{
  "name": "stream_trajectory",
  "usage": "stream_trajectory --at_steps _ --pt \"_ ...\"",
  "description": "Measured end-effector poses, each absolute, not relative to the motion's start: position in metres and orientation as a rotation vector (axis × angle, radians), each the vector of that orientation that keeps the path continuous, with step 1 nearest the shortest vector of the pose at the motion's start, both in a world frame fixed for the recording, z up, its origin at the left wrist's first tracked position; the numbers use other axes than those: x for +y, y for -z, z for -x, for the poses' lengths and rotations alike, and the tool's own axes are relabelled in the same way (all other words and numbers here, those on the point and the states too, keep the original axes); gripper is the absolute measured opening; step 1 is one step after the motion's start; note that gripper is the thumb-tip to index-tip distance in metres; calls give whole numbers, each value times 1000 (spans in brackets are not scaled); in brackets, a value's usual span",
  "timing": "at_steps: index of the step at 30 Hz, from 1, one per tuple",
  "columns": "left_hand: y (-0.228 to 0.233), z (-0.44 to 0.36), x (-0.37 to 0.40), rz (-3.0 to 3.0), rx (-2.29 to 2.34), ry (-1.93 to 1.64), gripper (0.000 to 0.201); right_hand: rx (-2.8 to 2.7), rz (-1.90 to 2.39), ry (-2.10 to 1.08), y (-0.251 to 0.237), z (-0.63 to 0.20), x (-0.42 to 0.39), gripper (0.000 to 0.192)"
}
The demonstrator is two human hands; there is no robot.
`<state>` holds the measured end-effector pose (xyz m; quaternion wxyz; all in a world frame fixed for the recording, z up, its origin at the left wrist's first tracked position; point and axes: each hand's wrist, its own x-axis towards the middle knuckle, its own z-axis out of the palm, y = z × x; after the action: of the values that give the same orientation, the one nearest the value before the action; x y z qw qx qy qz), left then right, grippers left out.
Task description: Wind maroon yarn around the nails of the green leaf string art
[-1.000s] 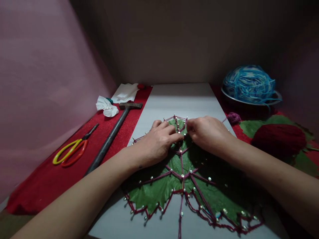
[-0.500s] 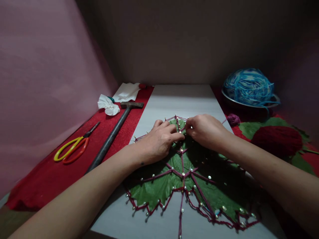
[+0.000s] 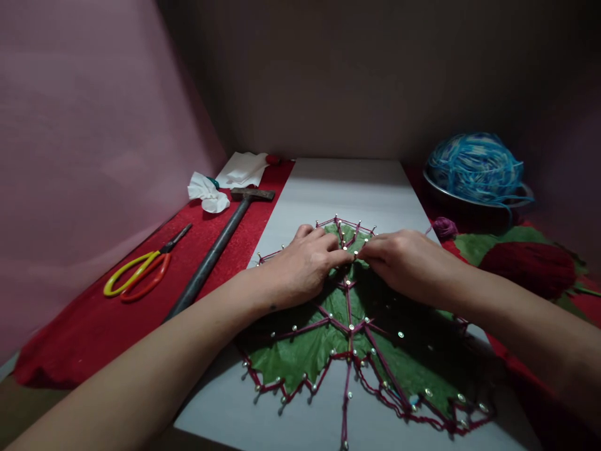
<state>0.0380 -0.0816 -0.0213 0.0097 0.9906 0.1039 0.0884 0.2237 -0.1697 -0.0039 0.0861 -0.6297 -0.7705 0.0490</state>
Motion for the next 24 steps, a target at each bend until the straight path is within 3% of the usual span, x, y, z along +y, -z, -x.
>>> stream_trajectory --at_steps 6,24 --pt "23 -39 -82 -3055 347 -264 44 -2459 1765 -95 10 -234 -172 36" --pt "20 -42 -80 -3151 291 -203 45 -2455 1599 -127 12 -246 -168 32"
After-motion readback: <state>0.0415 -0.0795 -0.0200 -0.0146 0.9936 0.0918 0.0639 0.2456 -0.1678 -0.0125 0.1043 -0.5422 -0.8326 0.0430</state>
